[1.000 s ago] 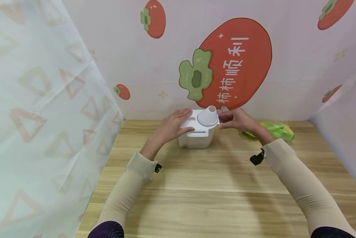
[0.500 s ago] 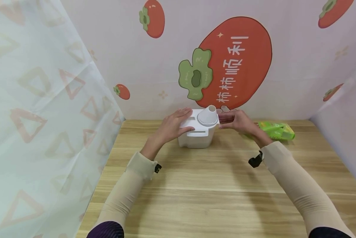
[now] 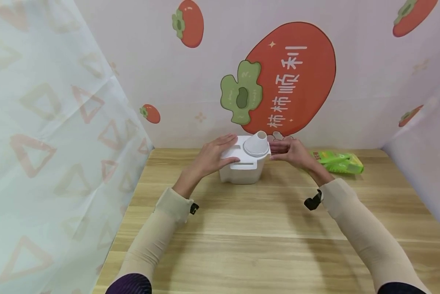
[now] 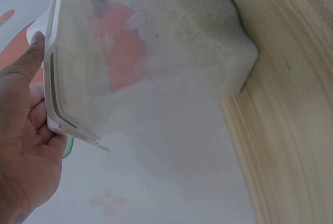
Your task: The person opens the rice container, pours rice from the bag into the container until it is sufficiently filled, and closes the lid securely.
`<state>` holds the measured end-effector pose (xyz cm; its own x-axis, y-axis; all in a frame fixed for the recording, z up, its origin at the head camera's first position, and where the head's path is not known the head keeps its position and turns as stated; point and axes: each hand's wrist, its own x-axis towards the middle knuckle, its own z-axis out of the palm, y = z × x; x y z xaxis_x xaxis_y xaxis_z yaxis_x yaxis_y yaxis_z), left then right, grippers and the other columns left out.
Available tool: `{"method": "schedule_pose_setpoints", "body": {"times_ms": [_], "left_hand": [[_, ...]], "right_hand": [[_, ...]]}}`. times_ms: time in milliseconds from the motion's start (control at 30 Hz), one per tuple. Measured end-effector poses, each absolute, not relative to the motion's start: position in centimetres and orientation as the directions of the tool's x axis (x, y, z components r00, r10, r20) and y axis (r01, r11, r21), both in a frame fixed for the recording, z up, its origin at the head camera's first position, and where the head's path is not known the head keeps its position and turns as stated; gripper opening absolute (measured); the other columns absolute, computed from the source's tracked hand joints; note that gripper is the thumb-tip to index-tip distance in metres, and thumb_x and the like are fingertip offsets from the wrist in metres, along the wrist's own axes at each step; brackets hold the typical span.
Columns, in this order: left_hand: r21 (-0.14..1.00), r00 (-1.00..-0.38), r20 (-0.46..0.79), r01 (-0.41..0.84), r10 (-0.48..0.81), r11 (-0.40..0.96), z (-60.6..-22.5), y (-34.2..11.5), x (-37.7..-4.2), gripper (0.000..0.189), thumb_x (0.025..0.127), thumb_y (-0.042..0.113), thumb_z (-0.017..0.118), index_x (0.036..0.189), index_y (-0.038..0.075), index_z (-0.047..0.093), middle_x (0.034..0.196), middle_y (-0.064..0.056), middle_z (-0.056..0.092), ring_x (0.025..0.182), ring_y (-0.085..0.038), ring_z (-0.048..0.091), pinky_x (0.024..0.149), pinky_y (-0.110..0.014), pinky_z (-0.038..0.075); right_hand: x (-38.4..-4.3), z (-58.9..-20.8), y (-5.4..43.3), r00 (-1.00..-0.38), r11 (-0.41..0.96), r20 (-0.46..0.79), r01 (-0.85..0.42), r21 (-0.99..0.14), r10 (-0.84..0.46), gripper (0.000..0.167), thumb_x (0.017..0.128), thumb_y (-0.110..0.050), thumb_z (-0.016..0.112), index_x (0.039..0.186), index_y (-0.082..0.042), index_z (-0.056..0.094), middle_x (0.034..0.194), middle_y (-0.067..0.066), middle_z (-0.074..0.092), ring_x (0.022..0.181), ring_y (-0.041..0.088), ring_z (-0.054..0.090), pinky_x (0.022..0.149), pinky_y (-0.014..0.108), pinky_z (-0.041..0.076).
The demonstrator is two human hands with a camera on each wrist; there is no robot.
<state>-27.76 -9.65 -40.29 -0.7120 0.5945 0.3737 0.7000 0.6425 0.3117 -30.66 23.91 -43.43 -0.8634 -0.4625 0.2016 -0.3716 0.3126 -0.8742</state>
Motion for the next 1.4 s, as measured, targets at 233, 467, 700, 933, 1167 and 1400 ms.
{"method": "schedule_pose_setpoints", "body": {"times_ms": [233,467,700,933,1167,1400], "left_hand": [[0.319,-0.707,0.380,0.705,0.596,0.633,-40.4,-9.6,-27.9,0.077,0.092,0.039,0.083,0.153,0.002,0.054,0.160,-0.011,0.052,0.152,-0.026,0.045,0.125,-0.043,0.037],[0.321,-0.703,0.389,0.709,0.595,0.627,-40.5,-9.4,-27.9,0.077,0.092,0.040,0.083,0.153,0.003,0.054,0.160,-0.011,0.052,0.152,-0.026,0.045,0.125,-0.041,0.036],[0.306,-0.703,0.397,0.707,0.590,0.637,-40.6,-9.4,-27.8,0.077,0.092,0.041,0.083,0.153,0.003,0.055,0.160,-0.011,0.052,0.151,-0.027,0.046,0.125,-0.041,0.037],[0.314,-0.712,0.393,0.699,0.582,0.643,-40.8,-9.5,-27.8,0.077,0.092,0.041,0.083,0.153,0.003,0.054,0.160,-0.010,0.052,0.152,-0.025,0.045,0.126,-0.039,0.036],[0.337,-0.720,0.393,0.691,0.572,0.639,-40.7,-9.5,-27.7,0.077,0.092,0.040,0.083,0.153,0.003,0.054,0.160,-0.010,0.051,0.153,-0.024,0.043,0.127,-0.037,0.032],[0.334,-0.718,0.373,0.694,0.587,0.638,-40.5,-9.7,-27.7,0.076,0.095,0.040,0.081,0.154,0.002,0.053,0.162,-0.010,0.049,0.155,-0.022,0.040,0.129,-0.032,0.026]], "right_hand": [[-30.5,-43.9,23.5,-0.877,0.338,0.200,-0.365,-0.867,-0.436,0.055,0.088,0.002,0.083,0.138,0.012,0.063,0.124,0.031,0.071,0.102,-0.002,0.073,0.082,0.020,0.061],[-30.3,-44.2,23.5,-0.870,0.352,0.227,-0.398,-0.847,-0.437,0.054,0.086,0.006,0.083,0.136,0.014,0.064,0.120,0.032,0.072,0.100,-0.003,0.072,0.080,0.018,0.061],[-30.3,-43.9,23.6,-0.861,0.351,0.213,-0.397,-0.848,-0.461,0.056,0.087,0.004,0.084,0.138,0.011,0.063,0.122,0.030,0.072,0.102,-0.004,0.071,0.081,0.018,0.061],[-30.0,-43.9,23.5,-0.865,0.377,0.218,-0.407,-0.832,-0.451,0.053,0.089,0.000,0.083,0.138,0.010,0.064,0.123,0.028,0.073,0.107,0.010,0.075,0.082,0.017,0.061],[-29.4,-43.7,23.4,-0.893,0.443,0.175,-0.367,-0.818,-0.416,0.055,0.095,-0.018,0.081,0.143,0.002,0.064,0.131,0.022,0.072,0.118,0.035,0.072,0.088,0.026,0.061],[-28.4,-43.3,23.1,-0.895,0.439,0.210,-0.384,-0.812,-0.394,0.060,0.099,-0.022,0.078,0.151,-0.002,0.057,0.147,0.020,0.063,0.127,0.039,0.067,0.094,0.031,0.059]]}}
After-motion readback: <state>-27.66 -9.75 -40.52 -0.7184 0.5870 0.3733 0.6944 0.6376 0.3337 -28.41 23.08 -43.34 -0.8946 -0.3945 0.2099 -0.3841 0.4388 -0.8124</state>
